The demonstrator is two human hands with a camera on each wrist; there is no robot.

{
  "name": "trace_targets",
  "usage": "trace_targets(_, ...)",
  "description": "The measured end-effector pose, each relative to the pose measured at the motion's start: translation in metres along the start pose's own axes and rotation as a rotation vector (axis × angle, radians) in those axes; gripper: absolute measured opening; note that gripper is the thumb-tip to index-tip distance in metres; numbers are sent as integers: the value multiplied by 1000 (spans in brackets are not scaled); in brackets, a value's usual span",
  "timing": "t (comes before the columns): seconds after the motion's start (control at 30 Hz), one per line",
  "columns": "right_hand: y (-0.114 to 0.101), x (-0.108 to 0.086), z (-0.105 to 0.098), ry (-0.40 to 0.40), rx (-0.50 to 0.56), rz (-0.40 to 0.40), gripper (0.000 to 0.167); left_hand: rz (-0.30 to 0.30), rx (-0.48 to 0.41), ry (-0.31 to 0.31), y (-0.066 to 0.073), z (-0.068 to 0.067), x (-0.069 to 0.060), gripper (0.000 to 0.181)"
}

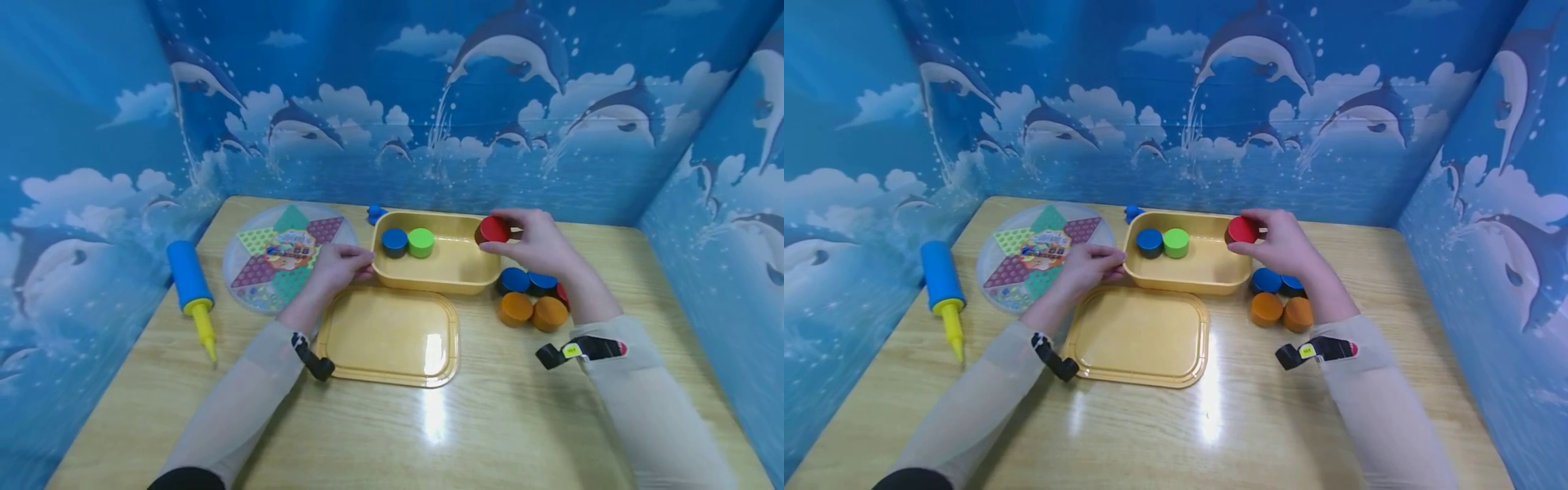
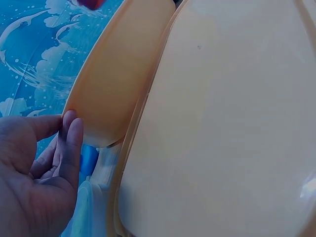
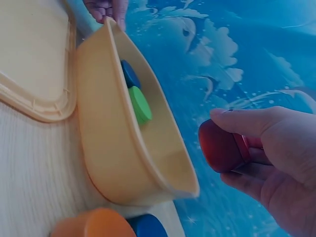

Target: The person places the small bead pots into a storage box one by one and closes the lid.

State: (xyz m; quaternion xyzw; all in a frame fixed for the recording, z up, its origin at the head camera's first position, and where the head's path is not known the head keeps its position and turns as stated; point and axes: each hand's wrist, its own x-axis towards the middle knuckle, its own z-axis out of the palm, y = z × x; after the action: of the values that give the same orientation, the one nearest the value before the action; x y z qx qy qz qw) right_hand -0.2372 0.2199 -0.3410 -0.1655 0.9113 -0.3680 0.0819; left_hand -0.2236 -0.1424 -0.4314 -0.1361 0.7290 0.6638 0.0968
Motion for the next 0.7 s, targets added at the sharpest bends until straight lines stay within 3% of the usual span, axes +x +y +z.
trace_targets(0.4,4,43,37,-58,36,-12,67,-6,-2,2,-1,-1,-1,25)
trace_targets(0.7,9,69,58,-93,-24,-13,62,-19,3,3,3,0,-4,26)
